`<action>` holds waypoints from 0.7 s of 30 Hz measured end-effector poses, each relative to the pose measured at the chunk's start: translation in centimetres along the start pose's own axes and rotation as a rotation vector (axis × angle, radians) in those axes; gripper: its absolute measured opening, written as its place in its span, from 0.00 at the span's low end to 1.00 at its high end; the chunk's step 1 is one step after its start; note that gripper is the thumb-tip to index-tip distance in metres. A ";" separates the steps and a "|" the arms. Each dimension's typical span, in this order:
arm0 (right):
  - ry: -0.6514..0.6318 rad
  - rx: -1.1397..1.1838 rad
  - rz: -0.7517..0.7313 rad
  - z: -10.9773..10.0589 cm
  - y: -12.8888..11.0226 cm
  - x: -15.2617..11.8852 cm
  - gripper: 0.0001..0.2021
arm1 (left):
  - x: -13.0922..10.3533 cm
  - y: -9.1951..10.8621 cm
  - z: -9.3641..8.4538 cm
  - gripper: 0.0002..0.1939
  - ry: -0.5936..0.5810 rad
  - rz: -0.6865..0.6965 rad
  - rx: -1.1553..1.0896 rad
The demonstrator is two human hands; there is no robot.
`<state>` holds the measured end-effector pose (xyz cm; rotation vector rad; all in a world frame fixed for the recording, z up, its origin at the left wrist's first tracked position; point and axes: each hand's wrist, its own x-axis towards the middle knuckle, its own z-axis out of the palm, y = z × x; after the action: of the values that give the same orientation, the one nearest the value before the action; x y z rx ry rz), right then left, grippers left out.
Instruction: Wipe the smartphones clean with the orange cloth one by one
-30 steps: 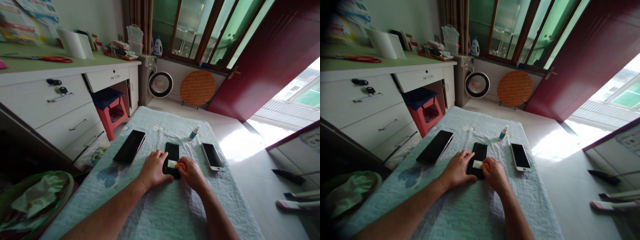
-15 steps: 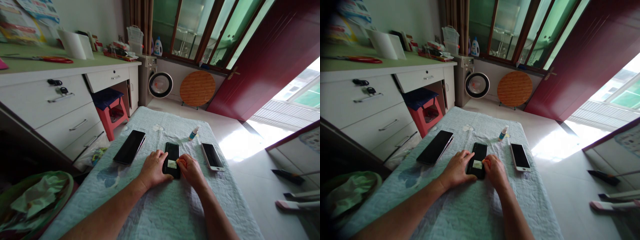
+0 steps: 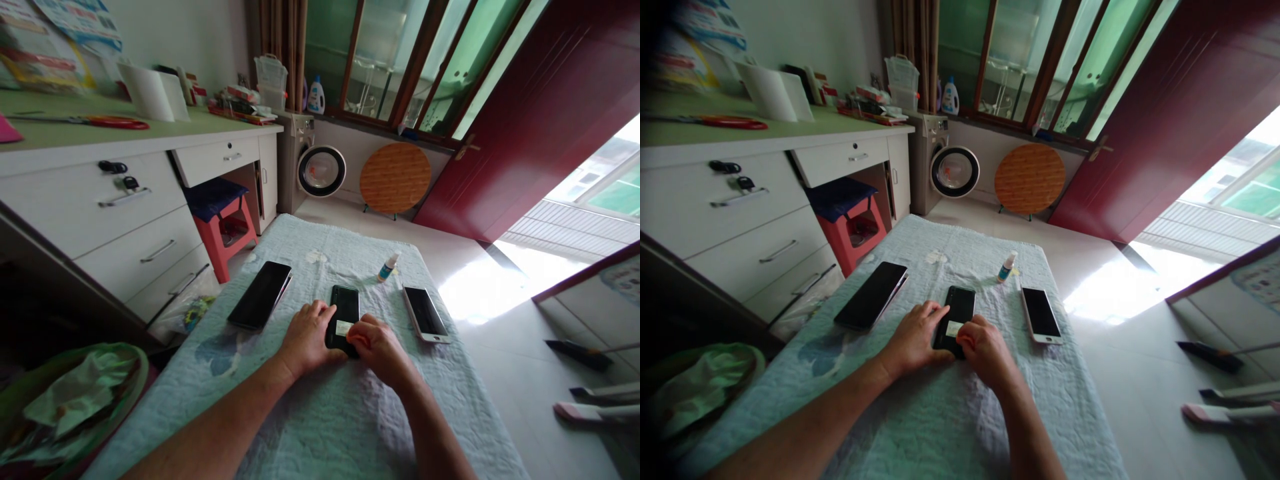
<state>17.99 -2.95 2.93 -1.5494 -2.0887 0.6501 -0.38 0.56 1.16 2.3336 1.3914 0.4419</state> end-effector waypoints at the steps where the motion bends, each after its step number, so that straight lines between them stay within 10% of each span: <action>1: -0.020 0.006 -0.018 0.1 -0.2 0.0 0.09 | 0.0 0.0 0.0 0.46 0.005 0.005 -0.004; 21: 0.273 -0.130 0.127 1.6 1.5 2.3 0.07 | 0.0 0.2 -0.1 0.45 0.010 0.004 0.011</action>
<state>17.56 -0.55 0.91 -1.7450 -1.8716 0.3269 -0.28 0.50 1.30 2.3460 1.3976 0.4484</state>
